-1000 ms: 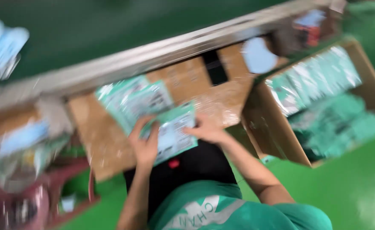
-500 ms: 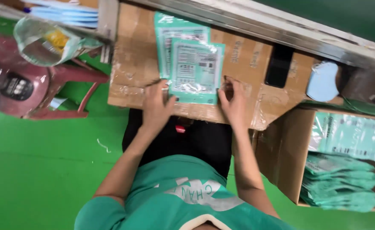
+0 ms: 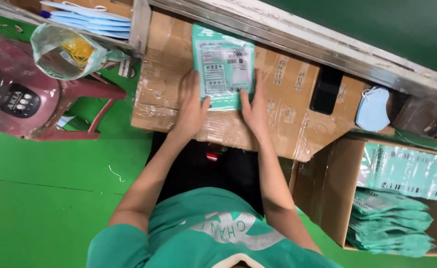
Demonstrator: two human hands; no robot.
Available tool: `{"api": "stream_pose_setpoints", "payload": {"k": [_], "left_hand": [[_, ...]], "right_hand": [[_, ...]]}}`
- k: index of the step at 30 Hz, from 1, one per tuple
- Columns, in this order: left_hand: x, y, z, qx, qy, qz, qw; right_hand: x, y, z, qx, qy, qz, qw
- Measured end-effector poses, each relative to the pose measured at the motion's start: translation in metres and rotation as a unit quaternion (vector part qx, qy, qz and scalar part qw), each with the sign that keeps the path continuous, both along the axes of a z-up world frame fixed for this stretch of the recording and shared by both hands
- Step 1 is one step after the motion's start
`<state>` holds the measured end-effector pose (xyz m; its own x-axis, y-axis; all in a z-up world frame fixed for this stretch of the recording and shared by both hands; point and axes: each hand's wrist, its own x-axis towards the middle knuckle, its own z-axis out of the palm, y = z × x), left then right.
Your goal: The person stacks loose face masks from the conveyor, opens a plastic pouch, inserts the stacked masks into the pouch, presses the pouch closed, and places the packed pouch on the conveyor. They repeat this packing cycle, taking masks one at a time from the belt and finished pouches from a box.
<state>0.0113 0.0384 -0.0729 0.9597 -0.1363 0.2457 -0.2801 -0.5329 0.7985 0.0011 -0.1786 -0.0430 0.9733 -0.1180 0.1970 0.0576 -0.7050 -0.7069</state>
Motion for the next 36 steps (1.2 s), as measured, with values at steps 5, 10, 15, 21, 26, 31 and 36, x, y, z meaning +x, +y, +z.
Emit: {"api": "stream_pose_setpoints", "payload": {"k": [5, 10, 15, 21, 26, 31, 36], "left_hand": [[0.038, -0.004, 0.059, 0.025, -0.058, -0.020, 0.998], [0.132, 0.013, 0.133, 0.057, -0.214, 0.030, 0.975], [0.295, 0.044, 0.059, 0.135, -0.298, 0.152, 0.933], [0.254, -0.005, 0.148, 0.131, -0.356, -0.022, 0.925], [0.306, -0.039, 0.113, 0.364, -0.374, 0.032, 0.852], [0.308, -0.059, 0.109, 0.446, -0.401, 0.036, 0.799], [0.150, -0.098, 0.147, 0.175, -0.358, -0.253, 0.881]], "right_hand": [[-0.011, -0.006, -0.026, 0.135, -0.038, 0.003, 0.990], [-0.014, -0.029, -0.051, 0.344, -0.073, -0.050, 0.935], [-0.017, -0.027, -0.046, 0.353, -0.007, -0.099, 0.930], [-0.020, -0.018, -0.031, 0.261, -0.100, -0.073, 0.957], [-0.016, -0.018, -0.029, 0.283, -0.104, -0.065, 0.951], [-0.025, -0.027, -0.004, 0.304, -0.094, -0.048, 0.947], [-0.040, -0.054, 0.082, 0.136, -0.211, -0.141, 0.958]]}}
